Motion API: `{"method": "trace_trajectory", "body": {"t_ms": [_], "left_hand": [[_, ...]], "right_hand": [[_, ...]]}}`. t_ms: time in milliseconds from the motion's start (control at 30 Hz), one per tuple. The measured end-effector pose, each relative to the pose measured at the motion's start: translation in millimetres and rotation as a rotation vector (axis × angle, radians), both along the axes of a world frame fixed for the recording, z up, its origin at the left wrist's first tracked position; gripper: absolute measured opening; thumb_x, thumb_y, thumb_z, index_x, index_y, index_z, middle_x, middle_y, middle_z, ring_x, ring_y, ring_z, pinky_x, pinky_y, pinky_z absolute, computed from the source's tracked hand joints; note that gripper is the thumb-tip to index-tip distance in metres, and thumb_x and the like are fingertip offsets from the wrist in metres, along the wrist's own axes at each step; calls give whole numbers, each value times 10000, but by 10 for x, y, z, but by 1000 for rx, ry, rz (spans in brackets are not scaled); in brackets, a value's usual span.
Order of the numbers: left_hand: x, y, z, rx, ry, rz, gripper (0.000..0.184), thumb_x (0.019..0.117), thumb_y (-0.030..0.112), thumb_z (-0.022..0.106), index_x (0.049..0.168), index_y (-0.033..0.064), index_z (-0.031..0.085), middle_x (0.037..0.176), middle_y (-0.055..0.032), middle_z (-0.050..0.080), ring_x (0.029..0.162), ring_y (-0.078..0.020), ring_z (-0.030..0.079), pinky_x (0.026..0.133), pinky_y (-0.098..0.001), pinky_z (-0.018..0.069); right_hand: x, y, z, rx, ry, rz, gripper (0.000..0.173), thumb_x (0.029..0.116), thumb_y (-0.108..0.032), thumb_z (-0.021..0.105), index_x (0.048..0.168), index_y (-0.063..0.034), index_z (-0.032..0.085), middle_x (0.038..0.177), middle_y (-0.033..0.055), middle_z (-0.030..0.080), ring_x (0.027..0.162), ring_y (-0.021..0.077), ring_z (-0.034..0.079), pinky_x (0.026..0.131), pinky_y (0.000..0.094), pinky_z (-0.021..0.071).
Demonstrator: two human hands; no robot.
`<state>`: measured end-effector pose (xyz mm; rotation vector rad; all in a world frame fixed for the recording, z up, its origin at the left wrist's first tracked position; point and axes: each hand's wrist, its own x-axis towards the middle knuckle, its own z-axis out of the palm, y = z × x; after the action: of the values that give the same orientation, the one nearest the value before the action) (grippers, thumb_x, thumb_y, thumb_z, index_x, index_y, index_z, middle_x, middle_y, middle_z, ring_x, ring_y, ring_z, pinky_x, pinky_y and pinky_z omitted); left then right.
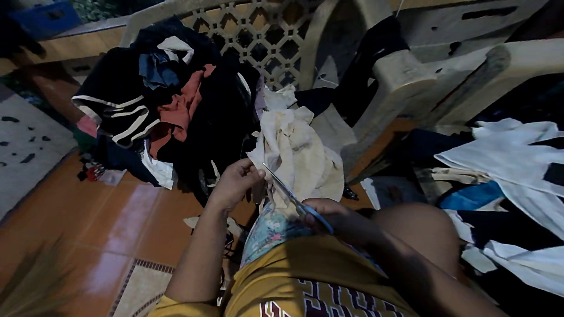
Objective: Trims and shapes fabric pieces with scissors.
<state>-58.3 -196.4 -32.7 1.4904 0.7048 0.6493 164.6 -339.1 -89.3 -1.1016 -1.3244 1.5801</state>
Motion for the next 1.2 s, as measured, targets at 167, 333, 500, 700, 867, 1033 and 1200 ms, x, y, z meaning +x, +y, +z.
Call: {"method": "trace_trajectory", "body": {"t_ms": [167,333,500,700,867,1033,1200], "left_hand": [[34,-22,-32,-19,-26,64,163,950,-4,618,1110,-2,654,900,0,705,816,-42,651,782,-221,546],[66,-48,-100,-76,-140,33,196,937,-37,596,1123,11,633,926,11,717,830,-36,665,789,-219,552],[68,-55,-125,-94,-167,-42,282,919,-39,603,1195,17,585,997,11,722,889,-43,680,827,-226,562],[139,-107,-178,-113,-234,-120,470,899,-36,621,1339,18,463,1073,-7,716,951,-63,689,868,-249,566],[153,-108,-197,-115,-254,-142,508,901,-30,626,1368,36,437,1082,7,714,922,-41,679,829,-217,557],[169,-121,-208,-111,-268,-140,481,898,-39,619,1346,31,458,1043,16,719,882,-31,674,798,-204,552],[189,-153,-199,-110,-225,-172,577,894,-24,635,1414,12,389,1036,28,698,906,-38,676,837,-227,563]], "right_hand": [[-30,-5,-11,12,-32,-13,198,949,-363,651,845,-205,596,653,-147,514,556,-54,460,525,131,378],[-38,3,-32,-21,57,34,207,936,-403,673,880,-211,619,692,-151,554,586,-59,488,545,118,398],[-66,10,-6,-26,87,51,384,889,-573,699,942,-204,605,713,-144,565,585,-56,496,542,107,400],[-124,-10,54,-49,76,-11,457,850,-629,705,961,-202,586,712,-150,556,575,-61,487,537,99,399],[-131,-21,67,-41,52,-35,453,865,-616,694,964,-187,589,716,-146,559,591,-55,506,552,104,414],[-160,-23,52,-21,60,-68,365,895,-544,693,908,-195,585,684,-150,551,565,-60,491,532,110,404],[-194,-18,75,-14,99,-75,432,839,-633,714,894,-222,592,668,-162,547,555,-62,489,521,112,404]]}}
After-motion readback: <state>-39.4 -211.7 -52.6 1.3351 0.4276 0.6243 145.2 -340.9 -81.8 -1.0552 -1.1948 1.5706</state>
